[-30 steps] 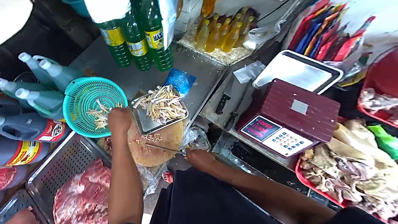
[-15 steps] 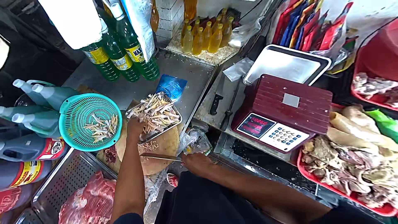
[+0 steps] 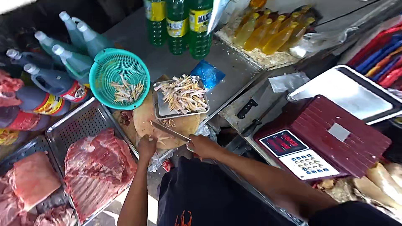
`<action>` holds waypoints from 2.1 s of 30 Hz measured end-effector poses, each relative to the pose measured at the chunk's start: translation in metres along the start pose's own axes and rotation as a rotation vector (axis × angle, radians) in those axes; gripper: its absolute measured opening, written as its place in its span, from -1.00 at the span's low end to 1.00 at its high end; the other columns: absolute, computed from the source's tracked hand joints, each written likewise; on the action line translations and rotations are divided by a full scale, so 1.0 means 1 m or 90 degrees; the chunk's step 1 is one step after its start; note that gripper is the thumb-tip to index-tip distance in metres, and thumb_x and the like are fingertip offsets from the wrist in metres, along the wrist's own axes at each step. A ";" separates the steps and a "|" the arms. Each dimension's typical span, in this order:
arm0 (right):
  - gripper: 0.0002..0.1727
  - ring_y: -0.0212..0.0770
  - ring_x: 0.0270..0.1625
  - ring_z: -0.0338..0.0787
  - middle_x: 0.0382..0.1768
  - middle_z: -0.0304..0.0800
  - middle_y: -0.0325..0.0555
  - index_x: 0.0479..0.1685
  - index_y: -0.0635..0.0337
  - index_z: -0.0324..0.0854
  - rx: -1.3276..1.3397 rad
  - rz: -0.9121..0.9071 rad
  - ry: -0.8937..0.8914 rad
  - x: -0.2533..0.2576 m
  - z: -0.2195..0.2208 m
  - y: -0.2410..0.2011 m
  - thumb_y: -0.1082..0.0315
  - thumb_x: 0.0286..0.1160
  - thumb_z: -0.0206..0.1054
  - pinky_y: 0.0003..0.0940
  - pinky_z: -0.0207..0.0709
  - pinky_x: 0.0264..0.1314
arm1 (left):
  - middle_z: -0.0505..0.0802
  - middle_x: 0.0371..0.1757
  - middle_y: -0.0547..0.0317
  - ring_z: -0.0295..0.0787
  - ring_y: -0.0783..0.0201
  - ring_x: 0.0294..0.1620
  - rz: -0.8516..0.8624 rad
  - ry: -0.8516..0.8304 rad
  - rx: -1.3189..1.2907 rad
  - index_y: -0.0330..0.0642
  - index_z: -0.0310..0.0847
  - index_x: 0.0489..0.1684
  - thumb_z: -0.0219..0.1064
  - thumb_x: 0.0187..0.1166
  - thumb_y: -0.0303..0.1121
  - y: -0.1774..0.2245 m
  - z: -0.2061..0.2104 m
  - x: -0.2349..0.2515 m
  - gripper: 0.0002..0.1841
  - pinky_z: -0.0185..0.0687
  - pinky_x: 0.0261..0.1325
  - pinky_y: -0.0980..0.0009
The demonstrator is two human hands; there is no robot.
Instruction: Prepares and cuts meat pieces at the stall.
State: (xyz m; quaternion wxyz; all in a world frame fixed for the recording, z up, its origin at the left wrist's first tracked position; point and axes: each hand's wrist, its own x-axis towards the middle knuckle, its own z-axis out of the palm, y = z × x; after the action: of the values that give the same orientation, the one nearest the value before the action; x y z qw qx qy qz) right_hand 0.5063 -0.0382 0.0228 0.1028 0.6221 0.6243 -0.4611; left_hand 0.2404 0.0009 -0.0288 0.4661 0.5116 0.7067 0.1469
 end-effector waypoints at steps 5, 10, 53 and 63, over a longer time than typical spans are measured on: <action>-0.48 0.13 -0.08 0.83 -0.23 0.74 0.06 0.23 0.15 0.47 -0.034 -0.019 0.078 -0.013 0.004 -0.020 -0.13 0.86 -0.08 0.16 0.68 -0.01 | 0.87 0.14 -0.15 0.83 -0.11 0.24 0.093 -0.015 0.346 -0.28 0.67 0.28 0.15 0.80 -0.16 0.004 0.016 0.003 -0.61 0.66 0.37 -0.13; -0.44 0.26 0.11 0.84 -0.06 0.78 0.22 0.30 0.25 0.44 -0.114 0.033 0.032 0.003 0.035 0.003 -0.09 0.89 -0.13 0.25 0.69 0.12 | 0.78 0.32 -0.18 0.81 -0.14 0.27 0.105 -0.058 0.420 -0.28 0.57 0.41 0.09 0.84 -0.22 0.008 0.015 -0.007 -0.61 0.70 0.33 -0.10; -0.47 0.17 0.08 0.83 -0.10 0.77 0.17 0.23 0.26 0.49 0.003 0.026 0.026 -0.017 0.055 0.004 -0.06 0.88 -0.09 0.17 0.67 0.16 | 0.87 -0.13 -0.13 0.87 -0.11 0.05 -0.149 -0.023 0.267 -0.24 0.75 -0.24 0.19 0.67 0.12 0.002 0.063 -0.044 -0.47 0.73 0.08 -0.19; -0.39 0.26 0.08 0.85 -0.07 0.81 0.22 0.30 0.23 0.48 0.031 0.085 0.102 -0.018 0.063 0.075 -0.16 0.85 -0.11 0.26 0.69 0.14 | 0.85 0.13 -0.36 0.78 -0.34 0.24 0.083 0.257 0.233 -0.27 0.71 0.34 0.11 0.79 0.15 0.152 -0.062 0.030 -0.38 0.56 0.34 -0.38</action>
State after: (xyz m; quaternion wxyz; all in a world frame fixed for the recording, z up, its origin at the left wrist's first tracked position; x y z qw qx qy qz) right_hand 0.5472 -0.1095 -0.0328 0.0677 0.6994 0.5767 -0.4167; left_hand 0.2778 0.1092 0.0923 0.2055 0.5920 0.7656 0.1453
